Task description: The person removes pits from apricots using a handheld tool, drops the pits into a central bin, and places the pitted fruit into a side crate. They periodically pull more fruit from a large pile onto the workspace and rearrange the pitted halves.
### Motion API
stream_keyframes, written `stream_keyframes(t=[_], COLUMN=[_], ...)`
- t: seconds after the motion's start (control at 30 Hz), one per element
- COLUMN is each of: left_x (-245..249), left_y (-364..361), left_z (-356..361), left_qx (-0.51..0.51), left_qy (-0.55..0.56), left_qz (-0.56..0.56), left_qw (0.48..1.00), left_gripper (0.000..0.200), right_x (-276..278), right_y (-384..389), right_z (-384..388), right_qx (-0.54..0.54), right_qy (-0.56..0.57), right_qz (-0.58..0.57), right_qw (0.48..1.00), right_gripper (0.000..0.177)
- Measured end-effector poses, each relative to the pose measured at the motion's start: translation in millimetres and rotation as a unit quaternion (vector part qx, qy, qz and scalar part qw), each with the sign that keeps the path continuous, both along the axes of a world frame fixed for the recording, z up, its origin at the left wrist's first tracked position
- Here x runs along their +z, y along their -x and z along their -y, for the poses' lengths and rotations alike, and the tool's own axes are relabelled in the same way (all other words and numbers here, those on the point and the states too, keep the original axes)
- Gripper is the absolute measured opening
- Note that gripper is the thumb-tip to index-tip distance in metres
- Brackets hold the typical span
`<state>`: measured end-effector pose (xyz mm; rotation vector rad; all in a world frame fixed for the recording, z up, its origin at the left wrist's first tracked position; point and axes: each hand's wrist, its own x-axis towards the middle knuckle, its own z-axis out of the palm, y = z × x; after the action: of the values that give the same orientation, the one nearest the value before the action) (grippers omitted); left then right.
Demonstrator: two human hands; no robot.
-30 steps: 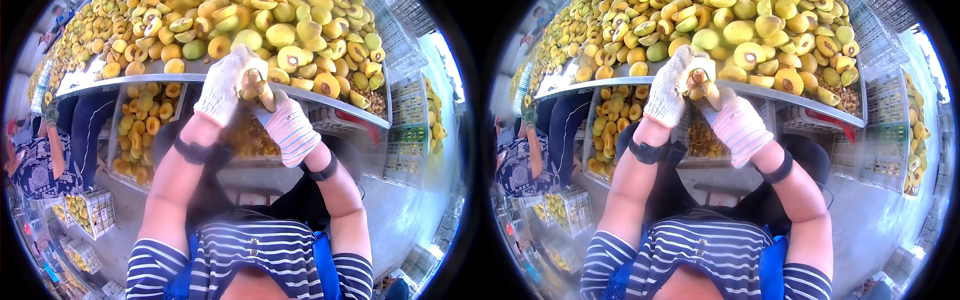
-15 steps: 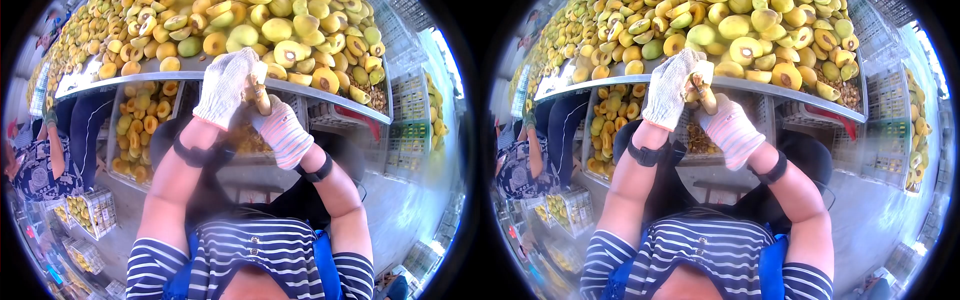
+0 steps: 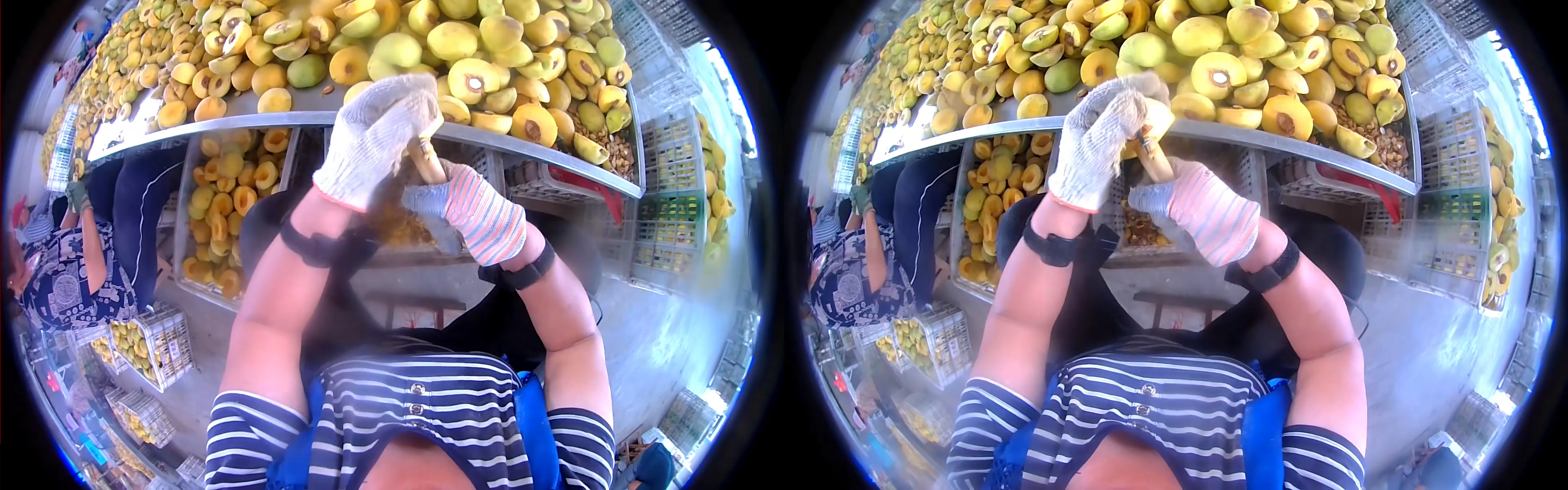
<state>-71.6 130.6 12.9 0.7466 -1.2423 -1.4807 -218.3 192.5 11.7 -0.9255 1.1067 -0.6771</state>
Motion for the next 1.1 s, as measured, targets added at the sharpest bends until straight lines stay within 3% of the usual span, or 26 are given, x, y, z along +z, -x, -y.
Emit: stream_keyframes(t=[0.03, 0.07, 0.1, 0.17, 0.2, 0.27, 0.33, 0.37, 0.4, 0.43, 0.47, 0.5, 0.53, 0.6, 0.67, 0.73, 0.8, 0.87, 1.0, 1.1], left_x=[-1.6, -0.6, -1.7, -3.6, -3.3, -0.4, 0.6, 0.3, 0.9, -2.9, -3.1, -2.1, -2.4, -15.6, -11.4, -17.4, -30.8, -27.4, -11.7, 1.6], left_y=[0.0, -0.1, -1.0, -3.9, -5.1, -7.2, -2.0, -2.0, -1.5, 1.1, 3.2, 4.3, 4.1, 1.0, -1.2, 1.5, 3.3, 7.6, 23.1, 24.7], left_z=[-0.3, -0.5, 0.5, 8.6, 13.8, 21.7, 15.1, 12.3, 11.1, 16.2, 13.6, 8.9, 5.7, 5.8, 0.3, -5.5, -9.0, -22.9, -39.6, -39.8], left_qx=[-0.006, -0.012, -0.01, -0.064, -0.066, -0.181, -0.209, -0.226, -0.243, -0.182, -0.181, -0.166, -0.138, -0.119, -0.096, -0.074, -0.043, -0.049, 0.014, -0.032], left_qy=[-0.076, -0.151, -0.153, 0.022, 0.021, -0.087, -0.131, -0.145, -0.157, 0.228, 0.231, 0.0, -0.23, -0.224, -0.318, -0.322, -0.36, -0.333, -0.319, -0.293], left_qz=[-0.033, -0.068, -0.07, 0.074, 0.073, 0.111, 0.1, 0.063, 0.025, 0.126, 0.126, 0.013, -0.101, -0.138, -0.172, -0.159, -0.244, -0.277, -0.29, -0.277], left_qw=[0.997, 0.986, 0.986, 0.995, 0.995, 0.973, 0.964, 0.961, 0.957, 0.948, 0.948, 0.986, 0.958, 0.957, 0.927, 0.93, 0.899, 0.9, 0.902, 0.915], left_gripper=[0.03, 0.028, 0.028, 0.022, 0.022, 0.018, 0.018, 0.019, 0.021, 0.033, 0.033, 0.038, 0.043, 0.05, 0.055, 0.058, 0.055, 0.054, 0.042, 0.039], right_x=[-3.3, -0.9, 4.3, 5.8, 3.7, -9.5, -19.3, -13.5, -7.1, -1.8, 1.2, 0.6, 2.0, 5.3, 5.2, 4.2, 4.8, 1.4, 3.2, 13.9], right_y=[1.9, 3.6, 5.7, 9.0, 10.8, 11.5, 4.4, 9.1, 12.1, 19.1, 25.9, 30.8, 34.6, 38.7, 34.9, 32.9, 29.5, 27.5, 31.0, 36.2], right_z=[-1.0, -0.9, -0.4, -1.3, -3.1, -6.6, -10.3, -15.3, -14.3, -11.6, -10.9, -12.4, -14.5, -21.3, -24.6, -25.2, -29.0, -28.4, -29.3, -33.7], right_qx=[0.046, 0.048, 0.069, 0.088, 0.099, 0.11, 0.102, 0.086, 0.086, 0.096, 0.106, 0.096, 0.097, 0.112, 0.104, 0.09, 0.077, 0.017, -0.008, 0.036], right_qy=[0.077, 0.076, 0.024, -0.028, -0.076, -0.124, 0.119, -0.01, -0.009, -0.069, -0.129, -0.136, -0.131, -0.083, -0.077, -0.063, -0.058, -0.037, -0.02, -0.057], right_qz=[-0.058, -0.058, -0.061, -0.064, -0.025, 0.014, -0.014, 0.029, 0.029, 0.042, 0.054, 0.08, 0.08, 0.032, 0.039, 0.035, 0.055, 0.066, 0.076, 0.1], right_qw=[0.994, 0.994, 0.995, 0.994, 0.992, 0.986, 0.988, 0.996, 0.996, 0.992, 0.984, 0.983, 0.983, 0.99, 0.991, 0.993, 0.994, 0.997, 0.997, 0.993], right_gripper=[0.018, 0.018, 0.02, 0.021, 0.028, 0.036, 0.033, 0.03, 0.03, 0.03, 0.03, 0.031, 0.031, 0.028, 0.028, 0.026, 0.025, 0.022, 0.019, 0.019])
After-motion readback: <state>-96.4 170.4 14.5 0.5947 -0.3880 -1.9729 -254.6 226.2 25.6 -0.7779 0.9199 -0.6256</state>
